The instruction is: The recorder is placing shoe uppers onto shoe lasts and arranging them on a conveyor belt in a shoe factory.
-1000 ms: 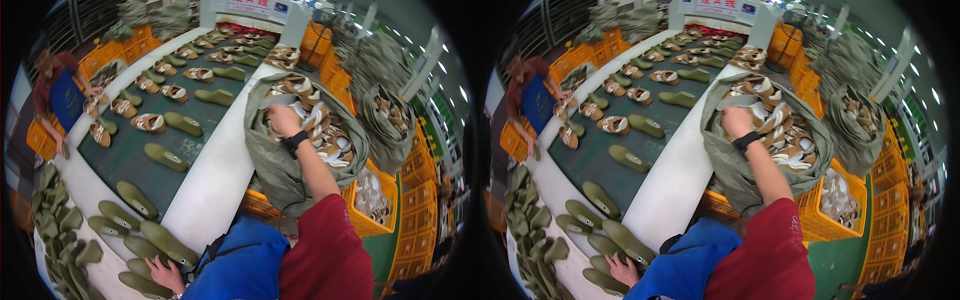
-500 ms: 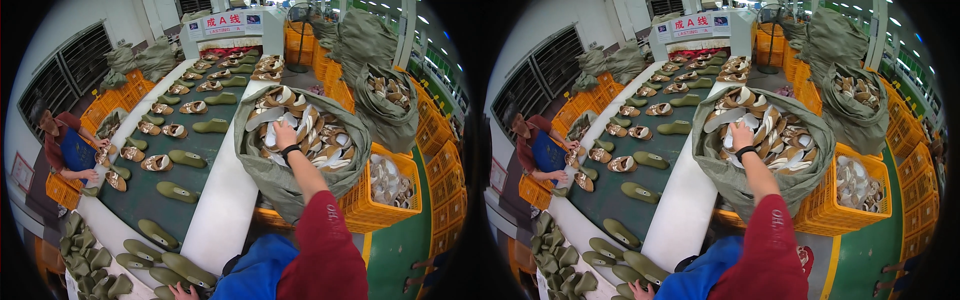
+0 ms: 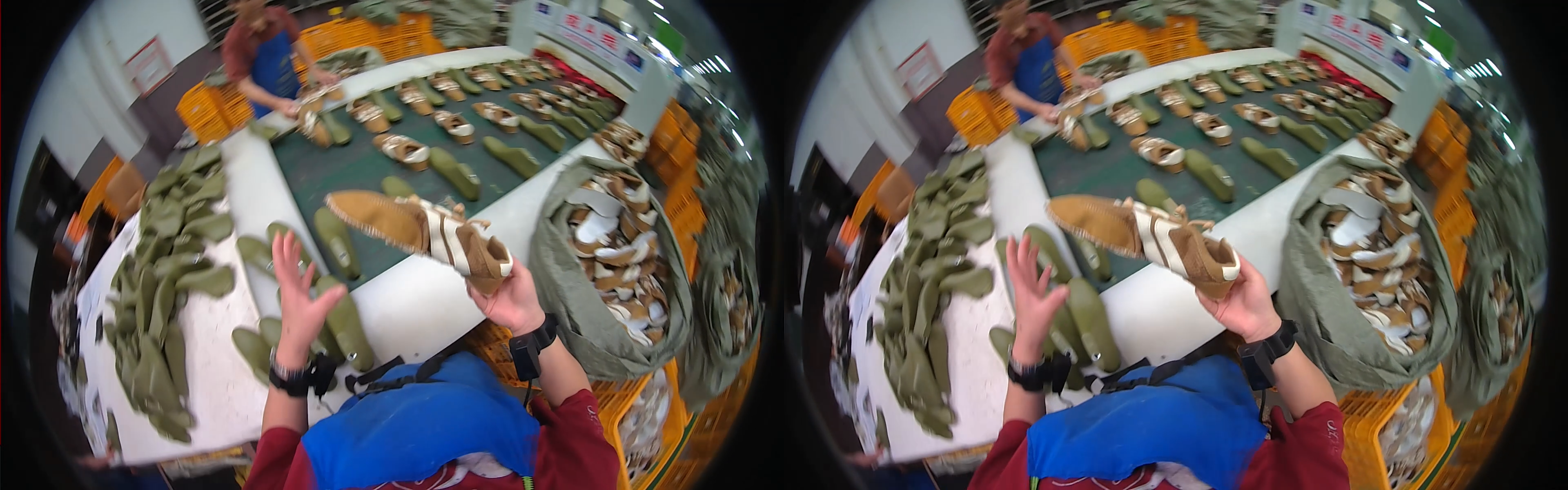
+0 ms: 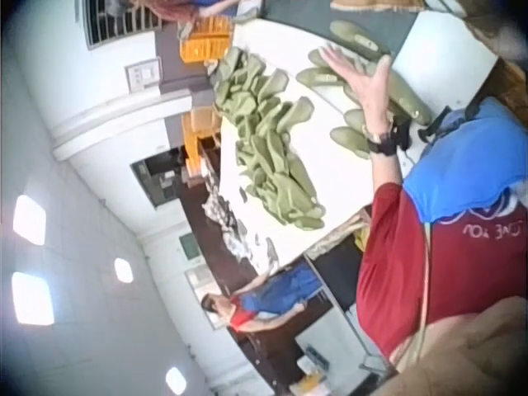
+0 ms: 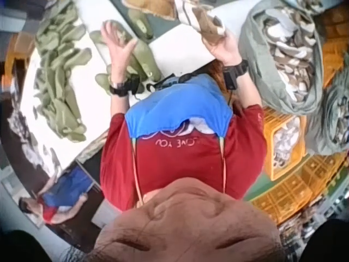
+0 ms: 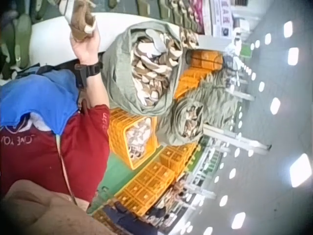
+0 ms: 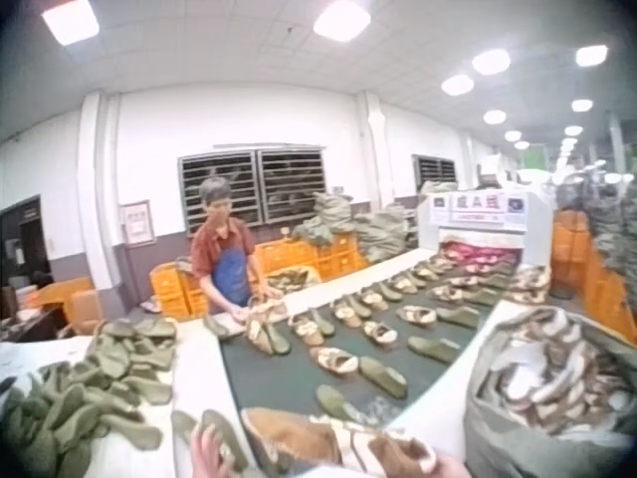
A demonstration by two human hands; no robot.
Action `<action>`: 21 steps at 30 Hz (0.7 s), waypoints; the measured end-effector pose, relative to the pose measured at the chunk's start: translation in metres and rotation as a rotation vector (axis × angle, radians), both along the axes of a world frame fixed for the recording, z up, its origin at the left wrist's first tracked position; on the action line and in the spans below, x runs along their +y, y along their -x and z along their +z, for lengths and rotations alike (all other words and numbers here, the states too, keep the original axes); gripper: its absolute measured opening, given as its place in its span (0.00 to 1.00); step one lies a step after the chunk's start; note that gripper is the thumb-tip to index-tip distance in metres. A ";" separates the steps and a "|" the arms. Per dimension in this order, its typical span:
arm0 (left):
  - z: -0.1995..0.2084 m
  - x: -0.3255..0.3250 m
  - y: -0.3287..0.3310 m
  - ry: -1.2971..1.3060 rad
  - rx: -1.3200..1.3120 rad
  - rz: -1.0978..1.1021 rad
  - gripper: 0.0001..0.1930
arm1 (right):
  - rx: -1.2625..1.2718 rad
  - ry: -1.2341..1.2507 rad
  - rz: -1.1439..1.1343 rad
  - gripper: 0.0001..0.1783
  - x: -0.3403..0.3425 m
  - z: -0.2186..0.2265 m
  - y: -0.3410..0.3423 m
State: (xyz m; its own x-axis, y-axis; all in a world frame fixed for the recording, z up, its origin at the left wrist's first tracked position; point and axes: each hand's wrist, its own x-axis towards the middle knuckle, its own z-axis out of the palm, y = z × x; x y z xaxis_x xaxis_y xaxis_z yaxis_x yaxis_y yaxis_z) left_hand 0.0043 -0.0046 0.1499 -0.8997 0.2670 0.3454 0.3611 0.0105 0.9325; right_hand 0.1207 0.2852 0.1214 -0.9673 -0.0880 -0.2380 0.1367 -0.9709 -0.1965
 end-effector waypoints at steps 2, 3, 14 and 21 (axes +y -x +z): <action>0.011 -0.001 0.011 -0.330 -0.036 -0.023 0.54 | -0.038 0.117 0.339 0.25 -0.019 -0.023 0.008; 0.012 -0.011 0.021 -0.277 0.046 -0.080 0.45 | -0.074 0.193 0.477 0.29 -0.031 -0.034 0.009; -0.015 -0.042 0.031 -0.241 -0.257 0.266 0.15 | 0.115 -0.590 0.359 0.31 -0.061 -0.021 0.037; -0.032 -0.040 0.043 -0.776 -0.645 0.042 0.17 | 0.123 -0.153 0.348 0.29 -0.065 -0.035 0.059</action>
State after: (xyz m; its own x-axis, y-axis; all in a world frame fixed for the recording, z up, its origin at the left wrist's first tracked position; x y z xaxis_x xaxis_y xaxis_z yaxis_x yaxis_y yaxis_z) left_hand -0.0389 -0.0445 0.1175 -0.9795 0.1389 -0.1457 -0.2013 -0.6810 0.7040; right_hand 0.0613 0.2205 0.0862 -0.9082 -0.3877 -0.1576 0.4183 -0.8292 -0.3708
